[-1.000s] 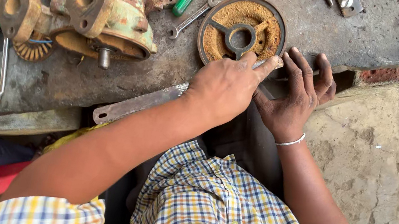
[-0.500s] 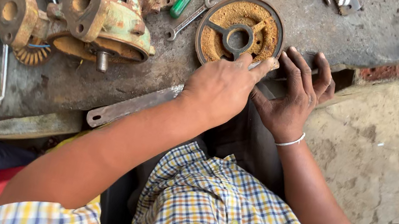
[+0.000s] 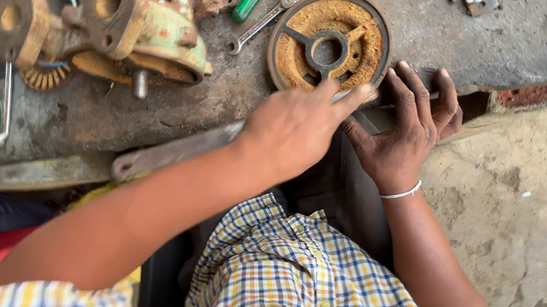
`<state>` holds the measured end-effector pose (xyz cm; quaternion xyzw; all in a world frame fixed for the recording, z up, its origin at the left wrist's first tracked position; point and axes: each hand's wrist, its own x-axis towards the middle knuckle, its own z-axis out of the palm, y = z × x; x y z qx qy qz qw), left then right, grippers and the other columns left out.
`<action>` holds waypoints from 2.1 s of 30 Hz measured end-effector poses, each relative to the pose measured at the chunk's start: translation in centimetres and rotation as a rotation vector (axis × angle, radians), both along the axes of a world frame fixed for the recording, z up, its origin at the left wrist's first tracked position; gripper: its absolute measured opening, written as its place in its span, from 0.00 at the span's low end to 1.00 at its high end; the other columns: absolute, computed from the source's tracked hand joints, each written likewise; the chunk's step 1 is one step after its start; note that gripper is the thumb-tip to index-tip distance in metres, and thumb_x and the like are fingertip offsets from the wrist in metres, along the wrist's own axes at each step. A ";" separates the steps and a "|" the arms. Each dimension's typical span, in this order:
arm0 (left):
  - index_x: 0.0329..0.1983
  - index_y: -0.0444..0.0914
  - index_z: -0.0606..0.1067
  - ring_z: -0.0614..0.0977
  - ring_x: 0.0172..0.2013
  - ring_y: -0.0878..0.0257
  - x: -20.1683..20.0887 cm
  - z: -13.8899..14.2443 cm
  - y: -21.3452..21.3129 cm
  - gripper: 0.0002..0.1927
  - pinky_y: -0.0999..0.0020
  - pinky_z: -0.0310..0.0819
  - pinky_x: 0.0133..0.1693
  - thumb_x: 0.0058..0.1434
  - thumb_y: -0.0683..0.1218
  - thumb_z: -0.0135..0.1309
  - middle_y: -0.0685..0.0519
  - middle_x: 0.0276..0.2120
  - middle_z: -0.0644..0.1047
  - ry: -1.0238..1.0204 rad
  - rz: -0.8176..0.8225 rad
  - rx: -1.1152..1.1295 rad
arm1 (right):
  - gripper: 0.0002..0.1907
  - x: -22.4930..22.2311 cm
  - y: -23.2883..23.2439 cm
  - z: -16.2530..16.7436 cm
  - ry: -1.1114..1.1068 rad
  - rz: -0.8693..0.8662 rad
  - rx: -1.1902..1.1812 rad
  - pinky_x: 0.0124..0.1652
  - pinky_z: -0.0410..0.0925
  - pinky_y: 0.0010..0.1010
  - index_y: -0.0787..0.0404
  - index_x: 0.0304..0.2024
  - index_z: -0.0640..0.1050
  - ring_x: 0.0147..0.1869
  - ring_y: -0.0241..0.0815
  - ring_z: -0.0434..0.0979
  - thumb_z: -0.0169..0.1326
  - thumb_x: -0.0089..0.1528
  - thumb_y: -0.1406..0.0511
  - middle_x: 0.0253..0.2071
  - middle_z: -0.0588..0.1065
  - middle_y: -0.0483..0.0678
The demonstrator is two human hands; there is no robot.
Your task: The person sits at a workbench and scrapes rust and sand from a circular metal pump cover plate, holding the plate steady with one hand while working a small scraper around its ribs and rim. He turns the plate and continues scraping its surface, then sets it on the bench and keeps cleaning the edges.
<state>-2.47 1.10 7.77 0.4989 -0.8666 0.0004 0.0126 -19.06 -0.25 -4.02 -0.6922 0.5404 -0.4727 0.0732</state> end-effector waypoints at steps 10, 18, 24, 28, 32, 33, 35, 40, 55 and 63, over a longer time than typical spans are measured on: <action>0.72 0.48 0.66 0.82 0.32 0.49 0.8 0.4 0.2 0.30 0.53 0.80 0.33 0.65 0.40 0.47 0.45 0.40 0.74 -0.034 0.071 0.064 | 0.40 -0.1 0.1 -0.3 0.031 -0.002 -0.006 0.72 0.45 0.52 0.55 0.62 0.79 0.79 0.57 0.57 0.71 0.57 0.40 0.66 0.75 0.45; 0.75 0.50 0.62 0.80 0.33 0.45 4.9 0.1 4.4 0.28 0.49 0.77 0.34 0.71 0.49 0.48 0.44 0.38 0.72 0.133 0.156 0.006 | 0.42 -0.1 0.2 0.6 -0.016 0.045 0.013 0.73 0.46 0.53 0.58 0.63 0.78 0.80 0.59 0.55 0.70 0.58 0.40 0.68 0.74 0.47; 0.77 0.44 0.59 0.80 0.32 0.45 5.0 -3.0 3.3 0.33 0.50 0.77 0.33 0.71 0.55 0.51 0.43 0.42 0.73 0.343 0.318 0.026 | 0.41 -0.5 0.4 -0.6 0.025 0.028 0.067 0.75 0.48 0.51 0.60 0.63 0.78 0.81 0.59 0.56 0.70 0.59 0.41 0.69 0.74 0.48; 0.74 0.41 0.61 0.81 0.32 0.46 5.5 -4.0 2.7 0.40 0.52 0.77 0.31 0.64 0.61 0.58 0.44 0.42 0.74 0.463 0.311 0.090 | 0.40 -0.9 0.7 -1.5 0.045 0.016 0.092 0.75 0.50 0.48 0.62 0.62 0.79 0.80 0.58 0.55 0.69 0.60 0.41 0.68 0.74 0.49; 0.74 0.40 0.62 0.83 0.32 0.50 6.0 -3.9 2.8 0.38 0.56 0.79 0.31 0.64 0.57 0.61 0.46 0.43 0.74 0.512 0.361 0.194 | 0.41 -1.0 0.7 -1.7 0.038 0.005 0.108 0.75 0.50 0.49 0.64 0.62 0.78 0.79 0.57 0.52 0.68 0.60 0.40 0.66 0.74 0.52; 0.74 0.40 0.63 0.83 0.34 0.50 6.0 -3.8 2.8 0.37 0.57 0.79 0.32 0.65 0.56 0.61 0.47 0.44 0.74 0.536 0.356 0.180 | 0.41 -0.9 0.7 -1.7 0.048 -0.005 0.113 0.76 0.50 0.50 0.64 0.60 0.79 0.79 0.57 0.53 0.67 0.59 0.40 0.65 0.74 0.53; 0.72 0.40 0.64 0.84 0.34 0.52 6.0 -3.7 2.5 0.36 0.58 0.80 0.33 0.64 0.55 0.62 0.46 0.45 0.73 0.545 0.353 0.202 | 0.41 -0.7 0.5 -1.4 0.073 -0.016 0.103 0.77 0.49 0.53 0.64 0.58 0.79 0.80 0.58 0.54 0.66 0.57 0.41 0.62 0.75 0.53; 0.67 0.41 0.70 0.84 0.37 0.50 5.6 -3.6 1.6 0.32 0.57 0.80 0.33 0.62 0.55 0.62 0.45 0.49 0.72 0.481 0.266 0.078 | 0.44 -0.3 0.2 2.7 -0.047 0.029 0.071 0.70 0.56 0.47 0.66 0.59 0.73 0.73 0.57 0.58 0.63 0.57 0.40 0.59 0.74 0.53; 0.56 0.43 0.77 0.84 0.36 0.49 3.4 -5.8 0.5 0.15 0.54 0.82 0.36 0.67 0.43 0.51 0.51 0.51 0.76 0.418 0.111 -0.182 | 0.09 1.9 -12.3 9.1 0.359 0.332 0.146 0.52 0.70 0.47 0.62 0.47 0.84 0.49 0.60 0.78 0.60 0.67 0.65 0.45 0.79 0.58; 0.64 0.44 0.73 0.83 0.36 0.50 6.4 -4.1 1.2 0.19 0.56 0.82 0.36 0.70 0.43 0.45 0.52 0.57 0.75 0.215 0.228 -0.111 | 0.17 -1.9 -4.7 5.2 0.145 0.079 0.074 0.63 0.65 0.47 0.60 0.60 0.80 0.62 0.59 0.73 0.56 0.71 0.61 0.53 0.76 0.56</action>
